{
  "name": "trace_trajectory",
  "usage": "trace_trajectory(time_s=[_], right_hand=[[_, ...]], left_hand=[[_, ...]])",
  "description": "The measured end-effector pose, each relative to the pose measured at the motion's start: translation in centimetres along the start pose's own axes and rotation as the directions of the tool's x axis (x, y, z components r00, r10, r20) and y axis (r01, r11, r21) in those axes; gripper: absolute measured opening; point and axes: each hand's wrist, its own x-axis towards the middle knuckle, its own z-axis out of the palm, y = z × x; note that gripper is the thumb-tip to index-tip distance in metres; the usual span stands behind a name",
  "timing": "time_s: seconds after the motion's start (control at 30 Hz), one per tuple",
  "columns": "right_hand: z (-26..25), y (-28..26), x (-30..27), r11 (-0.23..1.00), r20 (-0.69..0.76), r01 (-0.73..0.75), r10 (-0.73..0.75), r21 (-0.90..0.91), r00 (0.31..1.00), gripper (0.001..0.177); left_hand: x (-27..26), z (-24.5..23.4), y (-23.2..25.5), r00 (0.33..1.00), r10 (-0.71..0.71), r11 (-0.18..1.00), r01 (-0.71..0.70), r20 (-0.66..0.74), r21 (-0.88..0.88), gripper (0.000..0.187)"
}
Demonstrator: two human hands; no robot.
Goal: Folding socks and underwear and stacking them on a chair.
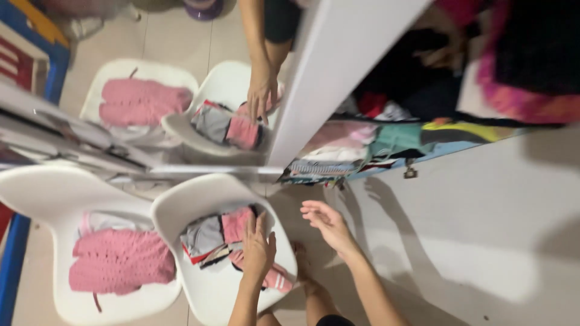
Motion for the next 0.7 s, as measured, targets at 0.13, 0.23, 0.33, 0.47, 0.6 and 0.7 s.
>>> trace_trajectory(time_s=[0.13, 0.23, 0.33, 0.47, 0.6, 0.7], right_hand=[[-5.4, -8.8, -4.2, 0.951, -0.035, 0.309, -0.310, -0.018, 0.950, 0.034], [-7.9, -16.2, -6.7, 0.843, -0.076, 0.532, -0.537, -0.072, 0.840, 0.031], [-9.5, -22.3, -8.7, 0.684, -0.160, 0.648, -0.719, -0.336, 0.676, 0.026], [-11.2, -27.6, -8.4, 0.389, -0.139, 0.575, -0.892, -0.720, 0.429, 0.023], [-12.8, -30.7, -4.8, 0.214, -0.032, 0.663, -0.961, -0.718, 0.275, 0.029], [-13.7, -31.9, -0.5, 0.098, 0.032, 0.494, -0.968, -0.864, 0.248, 0.051]], left_hand=[[0.5, -1.5, 5.8, 0.984, 0.097, 0.975, -0.064, 0.149, -0.211, 0.055], [2.5, -5.4, 12.3, 0.968, 0.140, 0.944, -0.067, 0.209, -0.324, 0.047], [3.8, -8.4, 17.1, 0.956, 0.132, 0.919, -0.019, 0.261, -0.394, 0.043], [4.6, -10.8, 21.3, 0.973, 0.156, 0.858, -0.049, 0.168, -0.512, 0.039], [5.7, -13.1, 24.2, 0.975, 0.135, 0.832, -0.014, 0.178, -0.554, 0.037], [5.7, -13.7, 25.6, 0.978, 0.157, 0.823, -0.052, 0.138, -0.565, 0.035]])
